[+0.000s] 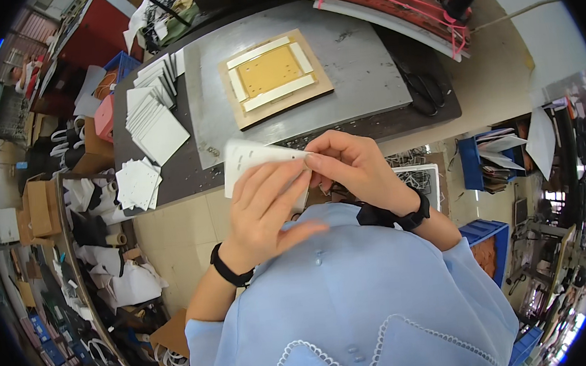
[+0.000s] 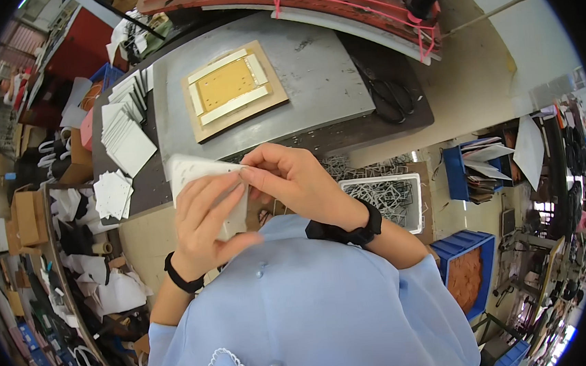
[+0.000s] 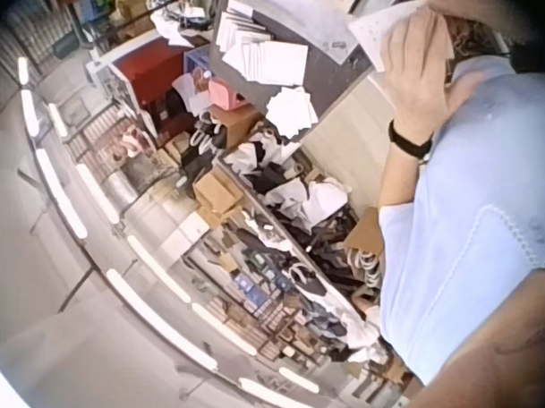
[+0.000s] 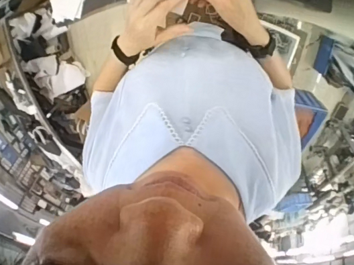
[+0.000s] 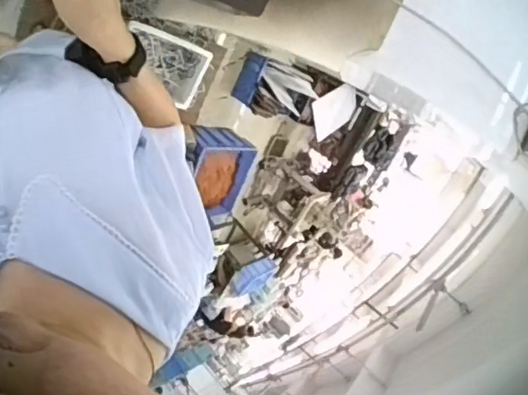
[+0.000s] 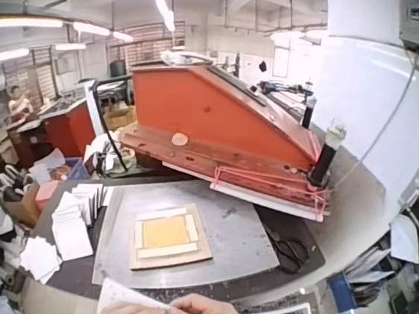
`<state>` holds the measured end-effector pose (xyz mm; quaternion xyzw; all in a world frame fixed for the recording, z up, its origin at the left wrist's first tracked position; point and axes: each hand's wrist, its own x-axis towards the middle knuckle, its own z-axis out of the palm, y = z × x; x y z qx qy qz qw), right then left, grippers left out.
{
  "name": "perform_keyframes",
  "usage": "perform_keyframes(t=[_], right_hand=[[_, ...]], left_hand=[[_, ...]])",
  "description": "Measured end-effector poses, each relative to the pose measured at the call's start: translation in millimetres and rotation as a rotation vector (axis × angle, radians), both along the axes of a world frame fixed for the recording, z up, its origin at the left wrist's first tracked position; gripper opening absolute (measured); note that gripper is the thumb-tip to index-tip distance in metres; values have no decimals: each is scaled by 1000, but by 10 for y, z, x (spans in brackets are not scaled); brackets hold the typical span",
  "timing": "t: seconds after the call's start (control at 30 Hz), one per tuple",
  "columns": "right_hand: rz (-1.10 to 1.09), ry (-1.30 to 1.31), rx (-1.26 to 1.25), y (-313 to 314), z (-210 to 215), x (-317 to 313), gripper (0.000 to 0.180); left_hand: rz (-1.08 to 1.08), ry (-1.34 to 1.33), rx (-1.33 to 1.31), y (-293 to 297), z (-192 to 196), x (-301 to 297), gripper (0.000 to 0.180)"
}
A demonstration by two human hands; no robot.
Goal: The recorder is using a clicker press (die cutting machine) to cut small rectangular pieces of white material, likely leather or synthetic, using a metal die.
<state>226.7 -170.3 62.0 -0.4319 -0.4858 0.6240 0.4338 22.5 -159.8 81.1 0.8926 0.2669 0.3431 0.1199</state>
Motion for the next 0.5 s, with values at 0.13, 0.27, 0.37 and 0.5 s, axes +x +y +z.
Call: perform_keyframes(t=[0.13, 0.27, 0.37, 0.5], right_hand=[[42, -375, 230, 20, 55, 91, 20], [37, -503, 414, 75, 48, 213, 17], [-368, -959, 248, 228, 55, 704, 21], [-553, -1638, 486, 319, -798, 1912, 37]], left_hand=[[218, 88, -61, 50, 29, 12, 49], [116, 106, -761, 142, 40, -38, 41], [147, -267, -1031, 141, -25, -131, 31], [135, -532, -1231, 200, 1, -211, 29]])
